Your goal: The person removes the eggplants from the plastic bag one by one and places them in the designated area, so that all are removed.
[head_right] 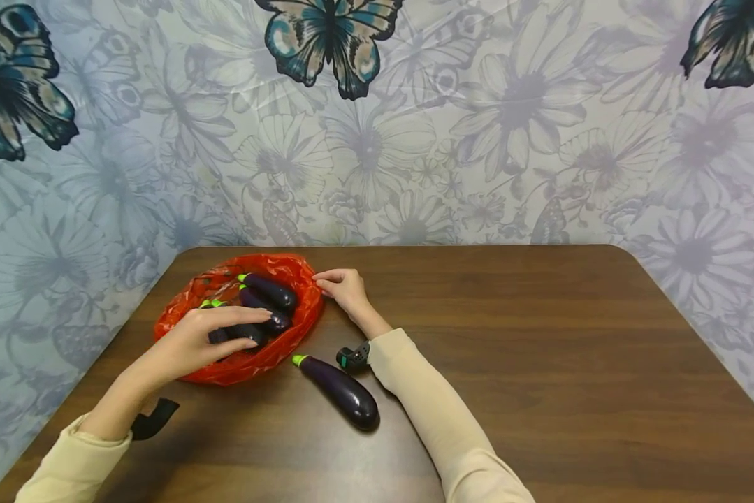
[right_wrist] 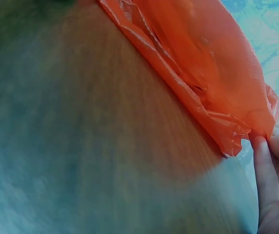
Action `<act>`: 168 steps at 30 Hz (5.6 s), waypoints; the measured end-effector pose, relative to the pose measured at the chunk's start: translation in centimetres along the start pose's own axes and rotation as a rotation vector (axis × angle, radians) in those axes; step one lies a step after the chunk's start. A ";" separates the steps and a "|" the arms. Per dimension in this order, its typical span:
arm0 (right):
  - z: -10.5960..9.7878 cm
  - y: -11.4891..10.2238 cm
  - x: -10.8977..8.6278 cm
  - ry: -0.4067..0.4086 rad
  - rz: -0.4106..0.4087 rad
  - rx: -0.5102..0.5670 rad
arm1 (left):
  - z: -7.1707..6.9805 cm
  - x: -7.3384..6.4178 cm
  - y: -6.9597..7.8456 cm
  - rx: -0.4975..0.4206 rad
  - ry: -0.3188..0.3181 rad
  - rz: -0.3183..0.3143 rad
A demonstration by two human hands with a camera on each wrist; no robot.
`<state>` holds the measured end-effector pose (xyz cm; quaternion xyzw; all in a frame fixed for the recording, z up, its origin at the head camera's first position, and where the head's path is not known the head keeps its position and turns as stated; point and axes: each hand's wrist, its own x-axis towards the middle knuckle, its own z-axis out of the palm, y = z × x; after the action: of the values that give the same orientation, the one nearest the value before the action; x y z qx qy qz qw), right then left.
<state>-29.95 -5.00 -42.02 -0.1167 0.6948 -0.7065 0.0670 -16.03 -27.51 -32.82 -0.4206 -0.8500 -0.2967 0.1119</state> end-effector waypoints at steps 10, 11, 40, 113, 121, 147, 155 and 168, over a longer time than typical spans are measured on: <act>0.1 -0.1 0.2 -0.001 0.005 0.018 | -2.8 -6.1 -6.0 -0.247 0.037 -0.454; 0.1 0.0 0.2 -0.001 0.007 0.017 | -2.9 -6.5 -6.4 -0.258 0.038 -0.480; -0.1 0.0 0.0 0.005 0.026 0.009 | -1.3 -6.4 -8.8 -0.133 -0.138 -0.443; 0.3 0.1 0.1 0.044 0.060 0.032 | 1.2 -4.9 -0.3 -0.017 0.166 -0.272; 0.2 0.0 0.2 0.038 0.055 0.058 | 3.2 -4.9 1.7 -0.106 0.122 -0.270; -0.3 -0.6 0.5 0.041 0.057 0.063 | 7.9 -3.3 7.7 -0.249 0.007 -0.032; -0.3 -0.5 0.5 0.054 0.051 0.073 | 8.6 -2.7 8.0 -0.214 -0.106 -0.046; 0.0 0.1 0.3 0.045 0.045 0.058 | 8.7 -1.8 6.9 -0.194 -0.153 -0.084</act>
<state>-30.22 -5.02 -42.06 -0.0832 0.6779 -0.7270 0.0707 -8.96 -20.20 -37.74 -0.4149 -0.8402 -0.3492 -0.0069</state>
